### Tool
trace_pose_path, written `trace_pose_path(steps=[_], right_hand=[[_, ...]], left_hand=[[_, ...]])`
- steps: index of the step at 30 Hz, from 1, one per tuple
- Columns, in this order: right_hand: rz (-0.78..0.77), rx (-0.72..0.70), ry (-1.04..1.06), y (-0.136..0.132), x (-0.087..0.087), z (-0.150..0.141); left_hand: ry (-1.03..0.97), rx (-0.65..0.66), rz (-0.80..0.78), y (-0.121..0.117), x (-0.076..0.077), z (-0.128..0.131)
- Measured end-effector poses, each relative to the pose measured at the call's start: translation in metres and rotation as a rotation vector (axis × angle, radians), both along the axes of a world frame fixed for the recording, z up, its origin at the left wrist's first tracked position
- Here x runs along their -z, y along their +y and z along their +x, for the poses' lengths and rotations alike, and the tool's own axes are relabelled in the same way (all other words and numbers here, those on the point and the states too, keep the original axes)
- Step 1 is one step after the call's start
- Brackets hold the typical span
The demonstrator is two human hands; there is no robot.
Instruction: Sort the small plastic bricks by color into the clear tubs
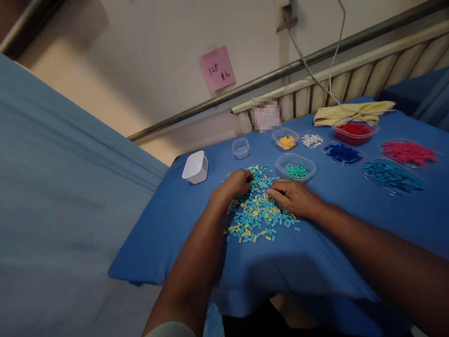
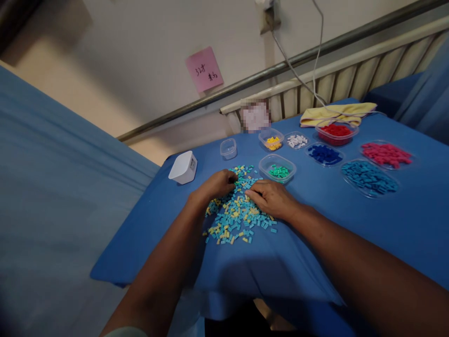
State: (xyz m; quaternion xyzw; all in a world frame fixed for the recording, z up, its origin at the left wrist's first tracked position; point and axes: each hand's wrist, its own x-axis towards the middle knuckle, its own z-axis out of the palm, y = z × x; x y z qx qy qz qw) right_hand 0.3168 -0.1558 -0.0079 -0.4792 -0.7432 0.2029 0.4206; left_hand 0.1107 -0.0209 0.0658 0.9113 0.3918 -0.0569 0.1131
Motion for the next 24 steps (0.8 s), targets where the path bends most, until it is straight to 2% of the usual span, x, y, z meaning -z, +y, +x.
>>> trace_pose_path(steps=[6,9,14,19,24], right_hand=[[-0.006,0.0,0.001,0.0,-0.001,0.0],[-0.006,-0.001,0.003,0.0,-0.001,0.0],[-0.01,-0.001,0.001,0.0,-0.001,0.001],[0.001,-0.006,0.001,0.001,0.001,0.001],[0.009,-0.001,0.013,0.002,0.001,0.0]], left_hand=[[-0.035,-0.061,-0.036,0.0,0.003,0.0],[-0.109,-0.131,-0.055,0.001,0.005,-0.004],[-0.352,-0.331,-0.233,0.004,0.006,-0.013],[-0.677,-0.598,-0.504,0.002,0.003,-0.012],[-0.776,-0.622,-0.603,-0.002,-0.001,-0.002]])
